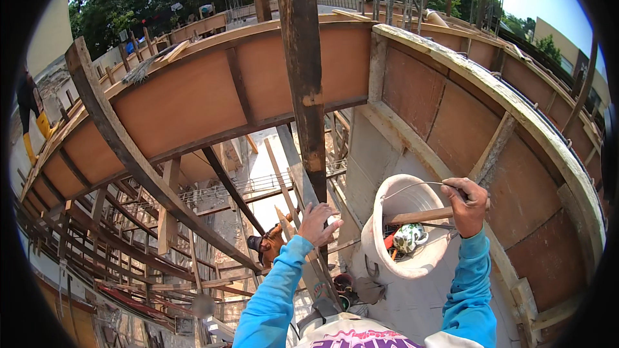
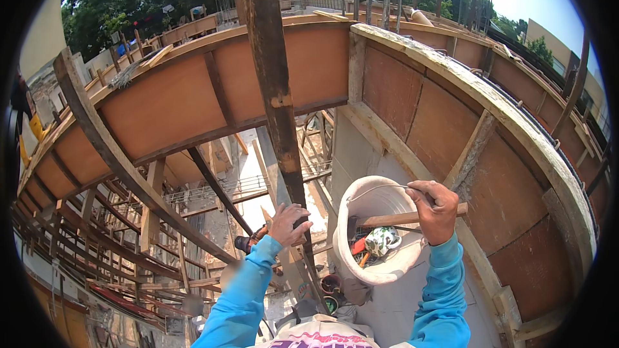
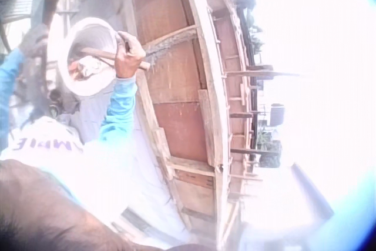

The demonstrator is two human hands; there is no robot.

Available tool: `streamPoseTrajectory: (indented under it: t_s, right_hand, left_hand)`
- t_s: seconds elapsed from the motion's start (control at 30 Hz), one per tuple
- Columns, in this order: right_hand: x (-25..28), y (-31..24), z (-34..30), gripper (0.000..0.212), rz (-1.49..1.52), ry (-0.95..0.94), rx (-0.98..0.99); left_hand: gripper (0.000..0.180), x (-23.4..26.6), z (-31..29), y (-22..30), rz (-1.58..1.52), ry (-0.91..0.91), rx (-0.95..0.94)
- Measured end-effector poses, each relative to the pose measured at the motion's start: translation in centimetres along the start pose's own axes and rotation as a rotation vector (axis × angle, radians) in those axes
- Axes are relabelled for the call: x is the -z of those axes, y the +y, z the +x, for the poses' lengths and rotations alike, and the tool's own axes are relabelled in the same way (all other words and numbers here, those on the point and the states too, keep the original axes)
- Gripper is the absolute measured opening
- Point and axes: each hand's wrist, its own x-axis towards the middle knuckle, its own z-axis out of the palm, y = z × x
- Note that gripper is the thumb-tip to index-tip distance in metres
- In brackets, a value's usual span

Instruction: The person stands on a wooden framework at a construction site, using an axe to hammer nails and then cutting and twisting pieces of wire by hand to secure rebar components.

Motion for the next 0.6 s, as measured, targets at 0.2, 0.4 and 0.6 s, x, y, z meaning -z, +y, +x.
streamPoseTrajectory:
  t_s: [0.2, 0.4, 0.6]
  right_hand:
    - [-6.3, 0.6, 22.4, 0.009, 0.119, -0.068, 0.059]
    - [-9.3, -0.4, 44.6, 0.018, -0.089, 0.069, 0.373]
    - [-11.2, -0.6, 67.0, 0.027, -0.240, 0.184, 0.693]
  left_hand:
    - [0.023, -1.4, -0.1, -2.2, -0.084, 0.065, 0.004]
    - [0.017, -0.8, 0.7, -2.5, -0.149, 0.092, -0.024]
    - [0.020, 0.8, 2.5, -3.9, -0.220, -0.158, -0.019]
